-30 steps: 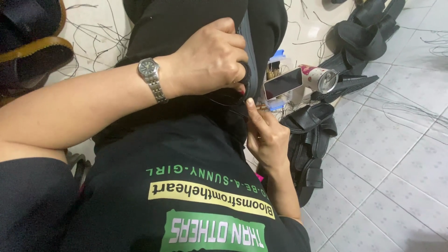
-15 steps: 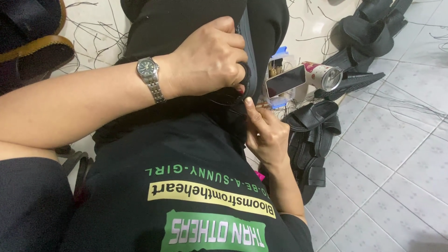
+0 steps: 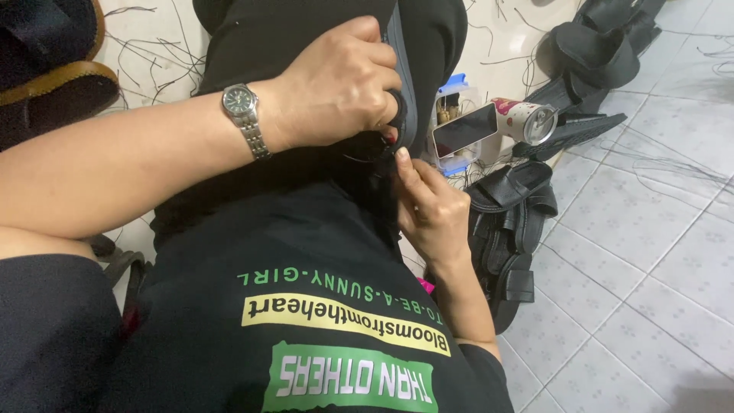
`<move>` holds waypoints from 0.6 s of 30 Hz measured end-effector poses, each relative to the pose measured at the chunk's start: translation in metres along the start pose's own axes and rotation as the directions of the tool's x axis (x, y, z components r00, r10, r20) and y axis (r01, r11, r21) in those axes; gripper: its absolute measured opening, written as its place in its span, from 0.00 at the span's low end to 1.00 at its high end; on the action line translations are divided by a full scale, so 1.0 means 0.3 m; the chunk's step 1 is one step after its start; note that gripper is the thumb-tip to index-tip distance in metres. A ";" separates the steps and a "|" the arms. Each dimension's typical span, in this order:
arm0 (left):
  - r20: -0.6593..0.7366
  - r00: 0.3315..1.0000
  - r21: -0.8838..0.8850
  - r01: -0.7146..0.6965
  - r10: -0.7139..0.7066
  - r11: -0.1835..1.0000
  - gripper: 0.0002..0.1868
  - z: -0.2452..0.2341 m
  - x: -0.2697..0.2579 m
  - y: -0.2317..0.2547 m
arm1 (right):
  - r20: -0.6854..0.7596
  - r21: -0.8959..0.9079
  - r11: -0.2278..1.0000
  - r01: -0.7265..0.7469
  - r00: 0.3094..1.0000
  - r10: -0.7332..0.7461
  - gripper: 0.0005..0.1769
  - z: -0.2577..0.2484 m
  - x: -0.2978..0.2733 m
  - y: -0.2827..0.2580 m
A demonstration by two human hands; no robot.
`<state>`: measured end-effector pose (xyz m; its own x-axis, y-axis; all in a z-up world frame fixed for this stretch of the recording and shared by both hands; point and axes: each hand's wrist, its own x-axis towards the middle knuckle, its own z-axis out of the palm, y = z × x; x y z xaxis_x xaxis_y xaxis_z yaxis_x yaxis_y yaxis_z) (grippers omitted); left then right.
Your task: Hand-sewing the sole of a sandal to its upper part using a needle and thread while sitting on the floor.
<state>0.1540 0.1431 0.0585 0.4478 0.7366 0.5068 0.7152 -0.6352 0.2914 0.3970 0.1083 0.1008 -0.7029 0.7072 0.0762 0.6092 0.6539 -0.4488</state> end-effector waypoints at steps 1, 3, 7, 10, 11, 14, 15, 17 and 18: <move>-0.005 1.000 0.004 -0.015 0.015 1.000 0.15 -0.002 -0.003 -0.006 | -0.015 0.034 0.999 -0.010 1.000 0.011 0.25 0.006 0.004 -0.001; -0.008 0.999 0.012 -0.038 0.038 0.999 0.15 -0.017 -0.021 0.020 | -0.039 0.067 0.998 -0.020 0.999 0.023 0.22 0.014 -0.016 0.010; -0.079 0.988 -0.017 0.131 -0.132 0.991 0.21 -0.082 -0.111 0.166 | -0.059 0.123 0.992 -0.011 0.998 0.018 0.25 0.013 -0.054 0.008; -0.067 0.975 -0.016 0.212 -0.212 0.977 0.13 -0.104 -0.154 0.246 | -0.036 -0.033 0.999 -0.014 0.999 0.013 0.17 -0.028 -0.040 -0.042; -0.059 0.976 0.051 0.211 -0.208 0.976 0.05 -0.111 -0.155 0.244 | -0.047 -0.165 0.986 0.031 0.998 -0.039 0.15 -0.041 -0.008 -0.052; 0.078 0.896 -0.480 0.418 -0.438 0.771 0.09 -0.173 -0.141 0.256 | 0.020 -0.199 0.980 0.030 0.999 -0.027 0.12 -0.051 0.000 -0.069; 0.082 0.896 -0.482 0.420 -0.437 0.769 0.09 -0.164 -0.150 0.256 | 0.021 -0.197 0.980 0.027 1.000 -0.023 0.12 -0.040 -0.010 -0.054; 0.576 0.729 -0.815 0.473 -0.370 -0.335 0.23 -0.146 -0.171 0.257 | -0.009 -0.100 0.995 0.030 0.999 -0.031 0.18 -0.012 -0.028 -0.022; 0.577 0.726 -0.814 0.474 -0.374 -0.336 0.23 -0.150 -0.163 0.268 | -0.007 -0.096 0.995 0.033 0.999 -0.034 0.18 0.003 -0.036 0.006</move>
<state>0.1655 0.0456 0.0936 0.3670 0.9064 -0.2091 -0.4648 0.3734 0.8029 0.4052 0.1016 0.0986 -0.7207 0.6864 0.0971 0.6180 0.6996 -0.3587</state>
